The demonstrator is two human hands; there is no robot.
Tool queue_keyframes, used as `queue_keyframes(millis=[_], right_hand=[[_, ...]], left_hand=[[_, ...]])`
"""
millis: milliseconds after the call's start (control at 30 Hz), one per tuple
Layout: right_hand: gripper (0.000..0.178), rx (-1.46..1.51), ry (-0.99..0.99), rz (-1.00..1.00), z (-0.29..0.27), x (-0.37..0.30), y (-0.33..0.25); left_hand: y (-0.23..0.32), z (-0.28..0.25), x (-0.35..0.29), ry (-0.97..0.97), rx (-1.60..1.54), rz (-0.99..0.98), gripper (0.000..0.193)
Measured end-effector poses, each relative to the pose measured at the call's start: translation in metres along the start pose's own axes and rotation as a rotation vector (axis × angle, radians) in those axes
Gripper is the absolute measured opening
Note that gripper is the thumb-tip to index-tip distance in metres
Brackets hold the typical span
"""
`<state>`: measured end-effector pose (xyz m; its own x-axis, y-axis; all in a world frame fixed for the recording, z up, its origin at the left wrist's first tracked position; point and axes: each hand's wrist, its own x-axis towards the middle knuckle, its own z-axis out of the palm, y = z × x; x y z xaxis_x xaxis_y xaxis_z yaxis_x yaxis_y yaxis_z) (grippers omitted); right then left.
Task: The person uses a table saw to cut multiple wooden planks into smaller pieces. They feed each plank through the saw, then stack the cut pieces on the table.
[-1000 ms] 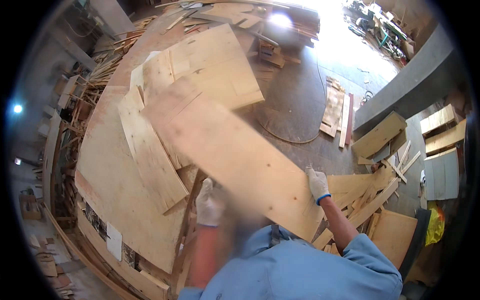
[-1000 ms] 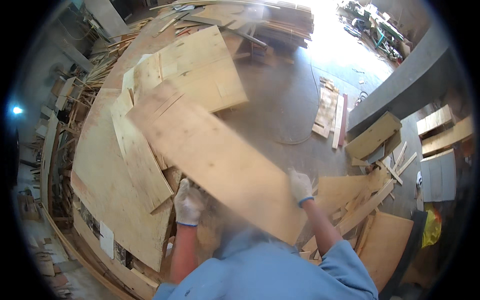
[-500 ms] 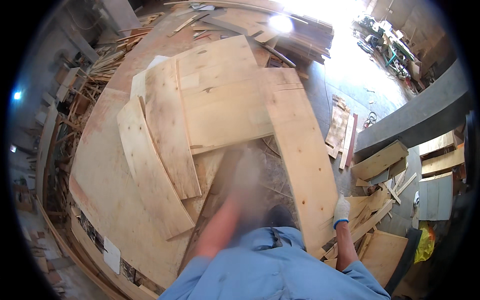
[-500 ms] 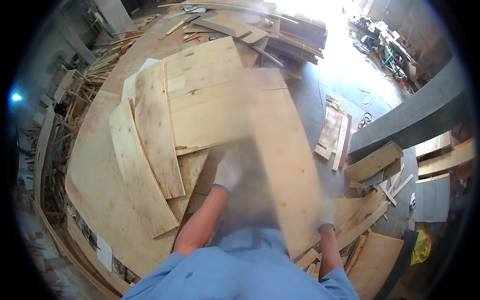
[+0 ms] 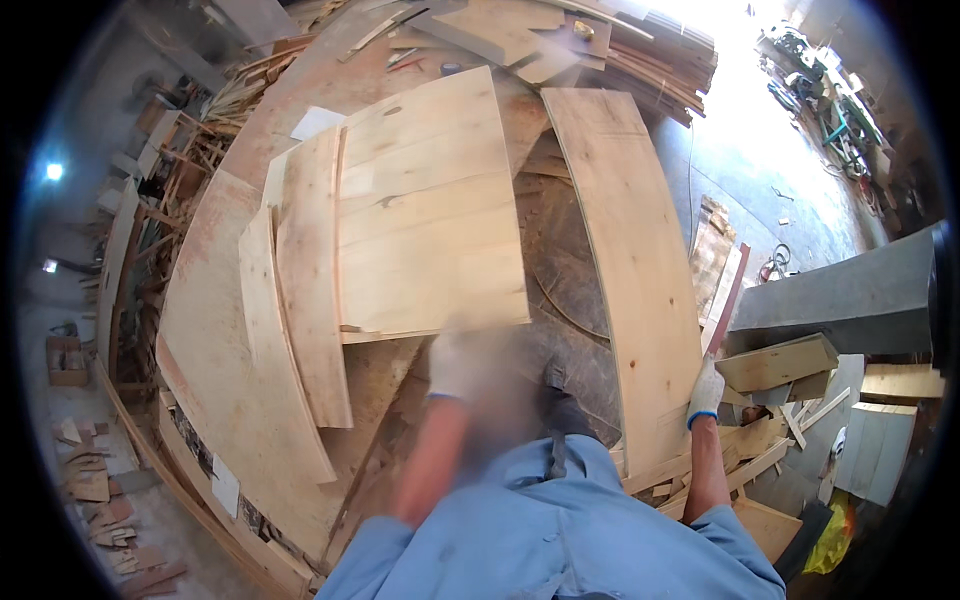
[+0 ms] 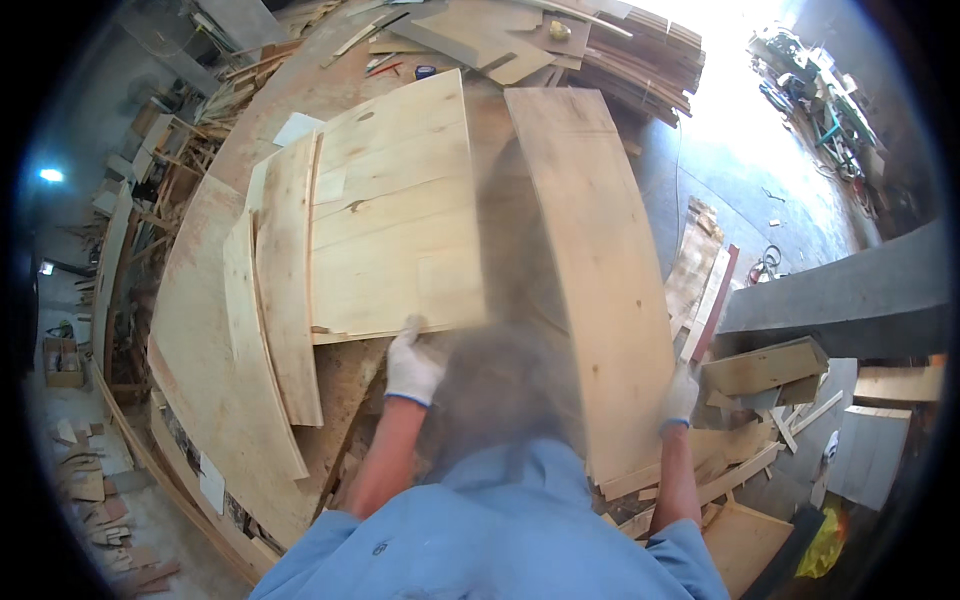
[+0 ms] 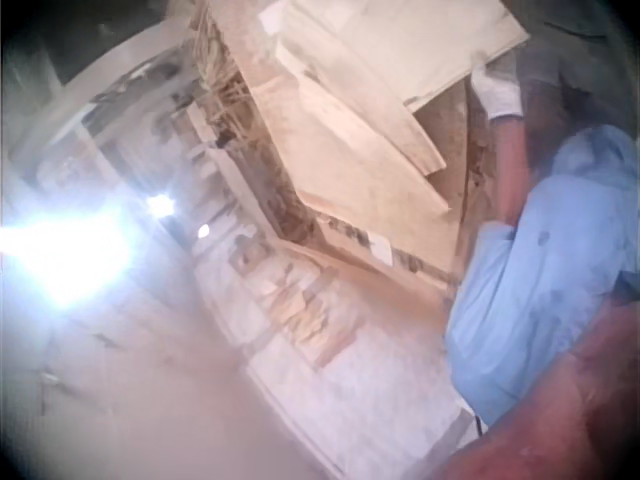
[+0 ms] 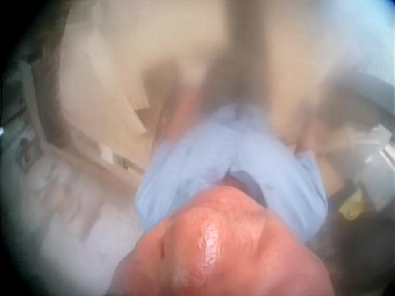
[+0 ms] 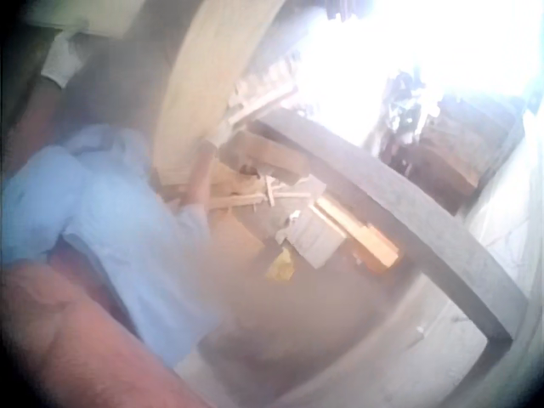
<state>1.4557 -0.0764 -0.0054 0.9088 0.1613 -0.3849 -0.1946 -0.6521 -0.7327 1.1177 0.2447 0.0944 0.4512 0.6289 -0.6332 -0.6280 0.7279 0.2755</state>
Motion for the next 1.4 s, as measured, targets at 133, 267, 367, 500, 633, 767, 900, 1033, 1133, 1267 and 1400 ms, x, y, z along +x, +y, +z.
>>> queue_keyframes(millis=[133, 267, 367, 500, 633, 767, 900, 1033, 1133, 1267, 1400], right_hand=[[0.045, -0.270, 0.046, -0.189, 0.013, 0.056, -0.028], [0.036, -0.441, -0.075, -0.392, 0.027, 0.108, -0.027], [0.045, -0.301, -0.029, -0.417, 0.041, 0.129, -0.037], [0.048, -0.258, -0.062, -0.374, 0.077, 0.139, -0.075], [0.058, -0.127, -0.156, -0.274, 0.127, 0.080, -0.190], [0.060, -0.096, -0.333, -0.189, 0.198, 0.060, -0.235], [0.053, -0.109, -0.601, -0.298, 0.280, -0.026, -0.287], [0.035, -0.156, -0.850, -0.948, 0.344, -0.082, -0.300], [0.036, -0.167, -1.011, -0.649, 0.347, -0.120, -0.367], [0.031, -0.379, -0.751, -1.031, 0.415, -0.107, -0.405], [0.031, -0.581, -0.548, -1.244, 0.498, -0.090, -0.420]], left_hand=[[0.018, -0.045, -0.025, 0.165, 0.043, 0.153, 0.042], [0.034, -0.084, -0.081, 0.247, 0.031, 0.321, 0.044], [0.064, -0.119, -0.126, 0.476, 0.088, 0.377, 0.045], [0.136, -0.245, -0.186, 0.610, 0.368, 0.589, 0.045], [0.212, -0.287, -0.250, 0.722, 0.505, 0.654, 0.048], [0.237, -0.226, -0.194, 0.789, 0.452, 0.868, 0.046], [0.131, -0.048, -0.048, 0.322, 0.628, 0.622, 0.046], [0.122, -0.042, 0.041, 0.277, 0.344, 0.606, 0.049], [0.162, -0.087, 0.056, 0.451, 0.383, 0.699, 0.039], [0.205, -0.126, 0.052, 0.384, 0.380, 0.511, 0.033], [0.202, -0.118, 0.049, 0.506, 0.519, 0.557, 0.031]])
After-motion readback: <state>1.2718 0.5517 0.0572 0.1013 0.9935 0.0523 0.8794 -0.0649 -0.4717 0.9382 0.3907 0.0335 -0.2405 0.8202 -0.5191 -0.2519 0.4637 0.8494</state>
